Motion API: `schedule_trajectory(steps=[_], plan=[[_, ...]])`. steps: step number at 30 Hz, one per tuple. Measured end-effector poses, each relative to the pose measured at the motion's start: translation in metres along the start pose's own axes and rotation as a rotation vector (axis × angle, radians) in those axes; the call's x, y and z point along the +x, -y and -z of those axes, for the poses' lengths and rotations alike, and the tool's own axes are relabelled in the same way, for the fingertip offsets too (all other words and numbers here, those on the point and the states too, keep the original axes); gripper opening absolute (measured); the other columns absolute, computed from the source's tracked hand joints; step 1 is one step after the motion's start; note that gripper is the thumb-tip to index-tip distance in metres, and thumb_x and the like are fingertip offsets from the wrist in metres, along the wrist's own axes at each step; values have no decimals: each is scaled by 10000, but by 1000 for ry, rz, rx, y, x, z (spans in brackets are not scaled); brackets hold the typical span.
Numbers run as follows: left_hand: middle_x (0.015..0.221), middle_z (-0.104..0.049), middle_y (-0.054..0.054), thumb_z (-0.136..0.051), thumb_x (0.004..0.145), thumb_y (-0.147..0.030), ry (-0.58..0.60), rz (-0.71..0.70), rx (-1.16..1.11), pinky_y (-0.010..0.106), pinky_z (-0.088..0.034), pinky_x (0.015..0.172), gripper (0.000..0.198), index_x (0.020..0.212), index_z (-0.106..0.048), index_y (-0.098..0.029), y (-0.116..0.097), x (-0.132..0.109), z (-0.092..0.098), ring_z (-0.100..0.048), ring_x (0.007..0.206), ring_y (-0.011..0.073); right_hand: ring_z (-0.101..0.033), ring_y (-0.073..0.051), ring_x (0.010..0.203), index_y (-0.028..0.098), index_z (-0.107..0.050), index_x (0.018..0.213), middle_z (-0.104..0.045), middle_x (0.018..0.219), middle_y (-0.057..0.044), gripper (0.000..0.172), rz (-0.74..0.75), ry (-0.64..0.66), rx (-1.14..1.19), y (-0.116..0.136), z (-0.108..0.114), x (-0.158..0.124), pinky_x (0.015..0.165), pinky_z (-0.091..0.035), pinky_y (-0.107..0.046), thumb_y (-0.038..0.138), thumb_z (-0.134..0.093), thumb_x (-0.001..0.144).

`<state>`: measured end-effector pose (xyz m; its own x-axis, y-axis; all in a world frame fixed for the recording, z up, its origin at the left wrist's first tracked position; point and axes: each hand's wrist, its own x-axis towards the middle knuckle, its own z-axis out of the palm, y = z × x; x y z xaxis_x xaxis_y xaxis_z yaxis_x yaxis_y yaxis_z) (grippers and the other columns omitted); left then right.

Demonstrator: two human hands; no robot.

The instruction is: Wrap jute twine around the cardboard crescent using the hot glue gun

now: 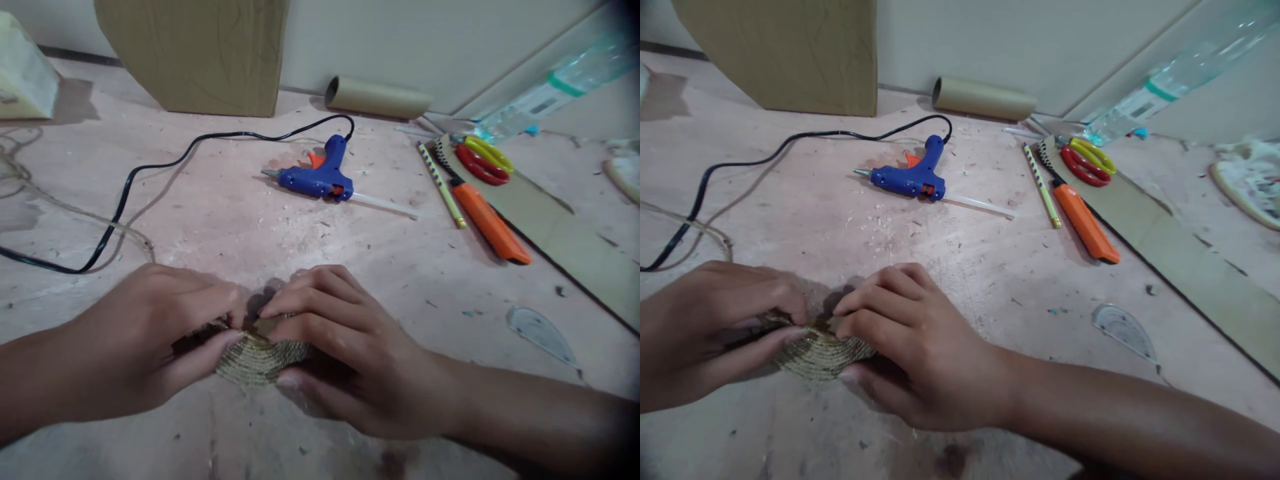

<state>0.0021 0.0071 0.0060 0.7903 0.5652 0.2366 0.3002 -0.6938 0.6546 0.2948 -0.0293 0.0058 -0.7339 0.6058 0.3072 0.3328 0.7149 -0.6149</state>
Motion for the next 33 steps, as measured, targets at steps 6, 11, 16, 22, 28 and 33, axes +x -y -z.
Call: schedule_trajectory(steps=[6, 11, 16, 22, 28, 33], plan=[[749, -693, -73, -516, 1157, -182, 16, -2, 7, 255, -433, 572, 230, 951, -587, -257, -1, 0, 1, -640, 603, 103, -690, -233, 1223, 173, -678, 1241, -794, 1348, -83, 165, 4, 7, 3, 0, 0, -1, 1112, -472, -464, 313, -728, 1172], [742, -677, -80, -515, 1158, -166, 20, -10, 13, 237, -425, 565, 242, 946, -597, -248, -2, 1, 3, -628, 596, 90, -684, -230, 1214, 174, -674, 1230, -785, 1355, -79, 140, 2, 18, -6, 0, 0, 1, 1112, -473, -463, 296, -718, 1175], [703, -641, -81, -518, 1148, -164, 11, -6, 12, 248, -398, 547, 254, 918, -587, -248, -2, 2, 2, -581, 568, 94, -681, -210, 1211, 163, -659, 1286, -784, 1328, -71, 186, -6, 10, 2, 1, 0, 3, 1114, -472, -437, 309, -712, 1183], [713, -644, -86, -528, 1148, -166, 5, -11, 0, 252, -400, 546, 229, 945, -580, -259, 0, 1, -1, -576, 565, 95, -672, -225, 1222, 175, -684, 1267, -767, 1336, -80, 164, -2, 30, -2, 1, 0, 0, 1125, -459, -457, 310, -715, 1178], [698, -642, -79, -523, 1134, -157, 13, -9, -1, 262, -397, 542, 241, 924, -579, -262, -1, 2, 2, -581, 556, 108, -659, -221, 1207, 179, -677, 1287, -760, 1339, -76, 148, -11, 42, 1, 2, 0, 2, 1116, -455, -453, 283, -694, 1183], [717, -649, -79, -513, 1152, -158, 14, -17, 18, 261, -400, 556, 240, 943, -578, -258, -1, 0, 2, -604, 583, 106, -650, -221, 1210, 196, -675, 1305, -759, 1335, -74, 164, -13, 49, -13, 2, 1, 1, 1114, -461, -446, 319, -684, 1195]])
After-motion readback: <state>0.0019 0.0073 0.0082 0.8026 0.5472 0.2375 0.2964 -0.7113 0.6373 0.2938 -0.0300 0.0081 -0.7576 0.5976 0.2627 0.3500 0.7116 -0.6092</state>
